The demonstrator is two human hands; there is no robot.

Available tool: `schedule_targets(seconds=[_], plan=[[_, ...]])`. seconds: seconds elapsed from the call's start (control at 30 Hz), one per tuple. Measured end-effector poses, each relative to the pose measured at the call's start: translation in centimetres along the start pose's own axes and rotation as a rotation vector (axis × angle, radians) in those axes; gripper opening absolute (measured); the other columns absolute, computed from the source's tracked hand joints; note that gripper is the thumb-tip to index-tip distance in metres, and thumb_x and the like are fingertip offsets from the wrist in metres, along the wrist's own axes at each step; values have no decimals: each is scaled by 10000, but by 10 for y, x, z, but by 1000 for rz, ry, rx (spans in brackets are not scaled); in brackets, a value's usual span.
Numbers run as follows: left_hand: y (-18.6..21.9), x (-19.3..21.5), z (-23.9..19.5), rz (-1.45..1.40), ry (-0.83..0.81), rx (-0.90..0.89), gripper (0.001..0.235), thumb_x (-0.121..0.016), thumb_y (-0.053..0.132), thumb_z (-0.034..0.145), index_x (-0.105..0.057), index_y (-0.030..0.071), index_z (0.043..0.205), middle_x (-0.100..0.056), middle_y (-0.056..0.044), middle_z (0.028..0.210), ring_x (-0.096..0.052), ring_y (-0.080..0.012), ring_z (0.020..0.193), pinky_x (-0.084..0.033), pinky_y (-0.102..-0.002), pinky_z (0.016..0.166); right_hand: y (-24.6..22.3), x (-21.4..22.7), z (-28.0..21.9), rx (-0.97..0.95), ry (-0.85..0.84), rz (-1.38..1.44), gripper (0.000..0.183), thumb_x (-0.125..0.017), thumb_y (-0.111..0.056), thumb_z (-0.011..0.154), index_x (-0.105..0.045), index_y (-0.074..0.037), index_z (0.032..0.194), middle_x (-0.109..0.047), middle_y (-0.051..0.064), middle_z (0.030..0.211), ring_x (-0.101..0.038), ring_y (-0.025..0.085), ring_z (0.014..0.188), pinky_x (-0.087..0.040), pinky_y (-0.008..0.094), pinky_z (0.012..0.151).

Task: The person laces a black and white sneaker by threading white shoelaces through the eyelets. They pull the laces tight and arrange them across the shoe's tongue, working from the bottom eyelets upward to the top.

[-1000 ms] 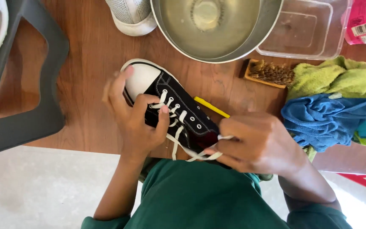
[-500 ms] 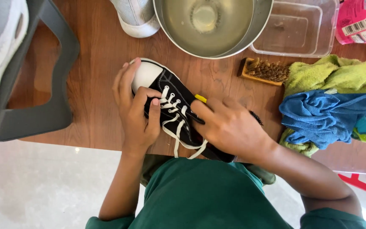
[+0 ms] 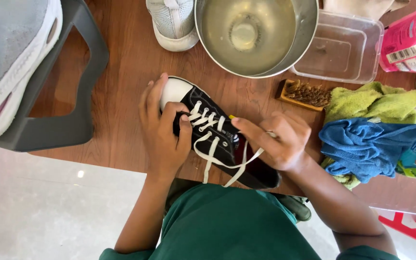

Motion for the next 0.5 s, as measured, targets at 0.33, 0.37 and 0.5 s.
schedule_targets(seconds=[0.33,0.37,0.5], plan=[[1,3,2,-36,43,-6,62,-598,94,875,-587,83,814,-519,-170,1466,-465,-441,1358,-353,-596,1166,-32,25,40,-9,-203,-26,359,-807,-177,899,-591,-127,616,-440,12,524,-470,201,431,-407,316,471],[1,3,2,-26,46,-13,74,-600,106,873,-583,84,804,-522,-172,1459,-468,-438,1352,-359,-585,1166,-34,22,37,-74,-277,-8,370,-764,-214,927,-591,-130,611,-477,11,525,-508,198,436,-414,311,461],[3,2,3,-3,49,-22,74,-611,106,861,-586,77,798,-524,-181,1446,-471,-436,1339,-369,-571,1165,-39,14,36,-291,-464,66,368,-712,-394,951,-697,-84,753,-594,73,577,-613,280,469,-487,397,459]])
Point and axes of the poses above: each hand's wrist, its own z-axis towards the middle knuckle, its own x-axis out of the back of the hand, y = z × x, the point moved 5 cm from there along z, towards the middle knuckle
